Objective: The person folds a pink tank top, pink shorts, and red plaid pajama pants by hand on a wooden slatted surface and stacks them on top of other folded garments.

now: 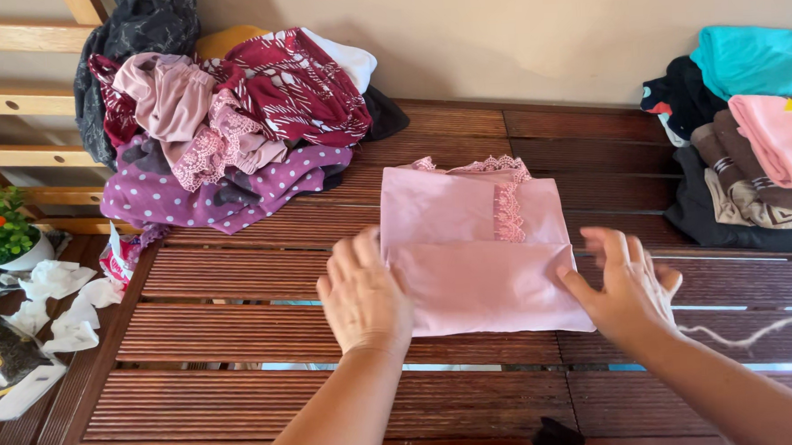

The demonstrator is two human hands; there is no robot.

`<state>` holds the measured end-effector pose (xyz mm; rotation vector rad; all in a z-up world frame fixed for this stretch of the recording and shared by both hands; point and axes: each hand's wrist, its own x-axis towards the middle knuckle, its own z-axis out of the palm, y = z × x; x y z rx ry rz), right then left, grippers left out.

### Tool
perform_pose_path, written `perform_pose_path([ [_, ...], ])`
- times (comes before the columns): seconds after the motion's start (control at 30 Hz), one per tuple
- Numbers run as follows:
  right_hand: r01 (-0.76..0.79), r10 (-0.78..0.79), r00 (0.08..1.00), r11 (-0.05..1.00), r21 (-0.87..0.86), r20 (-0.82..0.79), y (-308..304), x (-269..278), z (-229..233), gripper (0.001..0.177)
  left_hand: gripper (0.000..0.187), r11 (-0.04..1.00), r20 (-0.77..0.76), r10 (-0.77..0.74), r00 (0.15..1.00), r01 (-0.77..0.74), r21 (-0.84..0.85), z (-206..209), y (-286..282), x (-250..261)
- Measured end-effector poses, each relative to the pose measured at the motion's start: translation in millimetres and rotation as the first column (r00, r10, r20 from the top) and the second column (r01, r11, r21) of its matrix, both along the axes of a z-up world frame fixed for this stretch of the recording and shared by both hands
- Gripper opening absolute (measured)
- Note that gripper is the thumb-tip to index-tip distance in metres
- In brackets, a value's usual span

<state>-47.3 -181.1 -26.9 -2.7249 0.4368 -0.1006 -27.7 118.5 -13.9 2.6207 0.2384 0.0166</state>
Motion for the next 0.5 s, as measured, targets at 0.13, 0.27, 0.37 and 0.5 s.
perform_pose_path([
  [0.13,-0.586,0.633,0.769,0.754,-0.299,0.091,22,-9,19,0.083,0.081,0.683,-0.015,-0.696,0.718,0.668,0.295,-7,-10,-3],
  [0.27,-0.787,0.672,0.617,0.546,-0.288,-0.411,37,-7,18,0.109,0.099,0.492,-0.095,-0.823,0.560,0.787,0.372,-29,-1,-4],
  [0.37,-0.748,0.590,0.618,0.645,-0.157,-0.520,35,-2,19,0.104,0.099,0.484,-0.191,-0.808,0.558,0.813,0.325,-39,4,-1],
  [0.5,-0.743,0.531,0.633,0.621,-0.250,-0.563,27,1,17,0.091,0.075,0.458,-0.139,-0.819,0.556,0.781,0.424,-48,6,10],
])
